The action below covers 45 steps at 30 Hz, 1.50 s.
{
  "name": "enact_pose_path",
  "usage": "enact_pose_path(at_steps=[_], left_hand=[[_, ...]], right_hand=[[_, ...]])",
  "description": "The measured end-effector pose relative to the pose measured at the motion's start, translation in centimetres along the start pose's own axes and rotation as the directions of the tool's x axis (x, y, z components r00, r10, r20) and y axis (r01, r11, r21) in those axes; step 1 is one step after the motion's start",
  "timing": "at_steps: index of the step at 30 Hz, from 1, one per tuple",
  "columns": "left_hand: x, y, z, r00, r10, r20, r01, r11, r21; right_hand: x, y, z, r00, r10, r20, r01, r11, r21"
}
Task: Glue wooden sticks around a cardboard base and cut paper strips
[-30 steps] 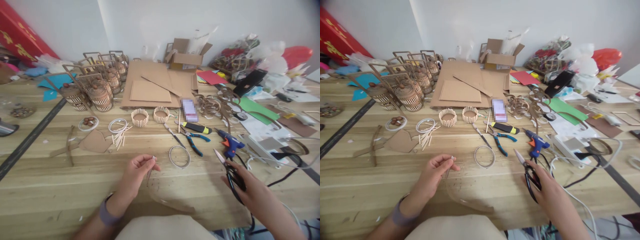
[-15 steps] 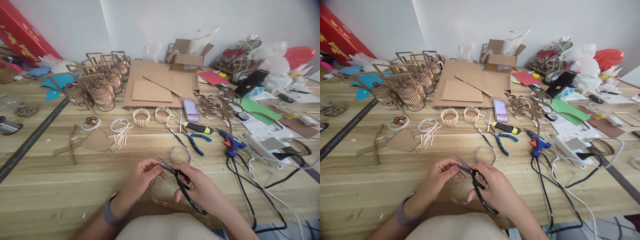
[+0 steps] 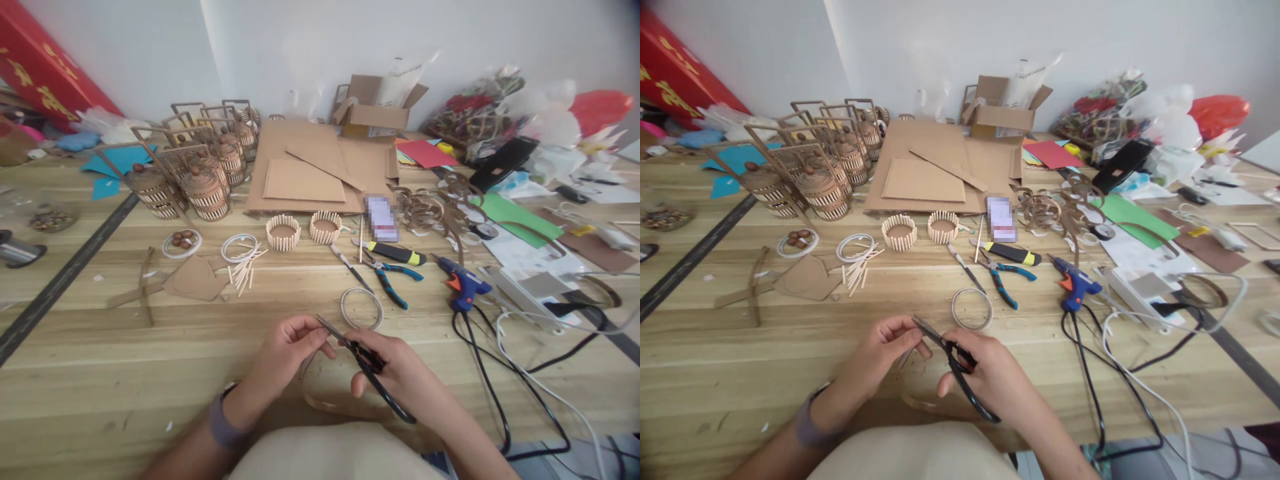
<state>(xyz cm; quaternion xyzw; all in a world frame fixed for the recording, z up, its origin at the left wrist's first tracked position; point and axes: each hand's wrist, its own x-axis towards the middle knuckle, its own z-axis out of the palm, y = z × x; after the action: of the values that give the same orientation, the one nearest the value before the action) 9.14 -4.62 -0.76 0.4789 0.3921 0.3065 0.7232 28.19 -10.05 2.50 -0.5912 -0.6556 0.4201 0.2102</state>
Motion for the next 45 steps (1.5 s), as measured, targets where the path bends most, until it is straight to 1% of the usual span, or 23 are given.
enact_pose_path(at_steps=[4, 9, 12, 14, 17, 20, 23, 29, 33, 38, 42, 45], left_hand=[[0.0, -0.3, 0.0, 1.000, -0.016, -0.012, 0.016, 0.999, 0.049], [0.0, 0.0, 0.0, 1.000, -0.023, -0.011, 0.024, 0.992, 0.127], [-0.1, 0.2, 0.1, 0.999, -0.031, -0.031, 0.035, 0.990, 0.136], [-0.1, 0.3, 0.1, 0.998, -0.027, -0.048, 0.033, 0.991, 0.132], [-0.3, 0.3, 0.3, 0.999, -0.021, -0.050, 0.027, 0.993, 0.113], [-0.4, 0.1, 0.3, 0.999, -0.011, -0.045, 0.017, 0.991, 0.131], [-0.4, -0.2, 0.4, 0.998, 0.009, -0.054, 0.002, 0.978, 0.207], [-0.5, 0.1, 0.6, 0.999, 0.034, -0.021, -0.025, 0.946, 0.322], [-0.6, 0.5, 0.6, 1.000, 0.016, -0.001, -0.014, 0.937, 0.349], [-0.7, 0.4, 0.6, 1.000, 0.006, 0.006, -0.008, 0.930, 0.367], [-0.6, 0.4, 0.6, 1.000, -0.006, 0.011, 0.001, 0.929, 0.371], [-0.7, 0.5, 0.6, 1.000, -0.017, 0.025, 0.006, 0.923, 0.384]], right_hand=[[0.0, 0.5, 0.0, 1.000, 0.009, -0.011, -0.008, 1.000, 0.023], [-0.5, 1.9, -0.2, 0.994, 0.013, -0.112, -0.006, 0.998, 0.069], [-0.9, 2.1, -1.3, 0.993, 0.014, -0.120, -0.014, 1.000, 0.001], [-1.1, 1.7, -2.3, 0.995, -0.025, -0.100, 0.015, 0.995, -0.101], [-1.3, 0.8, -3.9, 0.994, -0.097, -0.043, 0.083, 0.961, -0.263], [-1.3, -0.1, -4.7, 0.995, -0.074, 0.071, 0.094, 0.931, -0.352], [-1.1, -0.6, -5.0, 0.988, -0.040, 0.150, 0.096, 0.915, -0.392], [-0.8, -1.2, -5.5, 0.981, -0.041, 0.191, 0.129, 0.871, -0.473], [-0.8, -1.7, -5.9, 0.972, -0.025, 0.232, 0.149, 0.833, -0.532], [-0.7, -1.6, -6.0, 0.970, -0.027, 0.241, 0.168, 0.790, -0.590], [-0.7, -1.5, -6.2, 0.960, -0.059, 0.272, 0.209, 0.797, -0.566], [-0.7, -1.8, -6.4, 0.954, -0.053, 0.295, 0.215, 0.808, -0.548]])
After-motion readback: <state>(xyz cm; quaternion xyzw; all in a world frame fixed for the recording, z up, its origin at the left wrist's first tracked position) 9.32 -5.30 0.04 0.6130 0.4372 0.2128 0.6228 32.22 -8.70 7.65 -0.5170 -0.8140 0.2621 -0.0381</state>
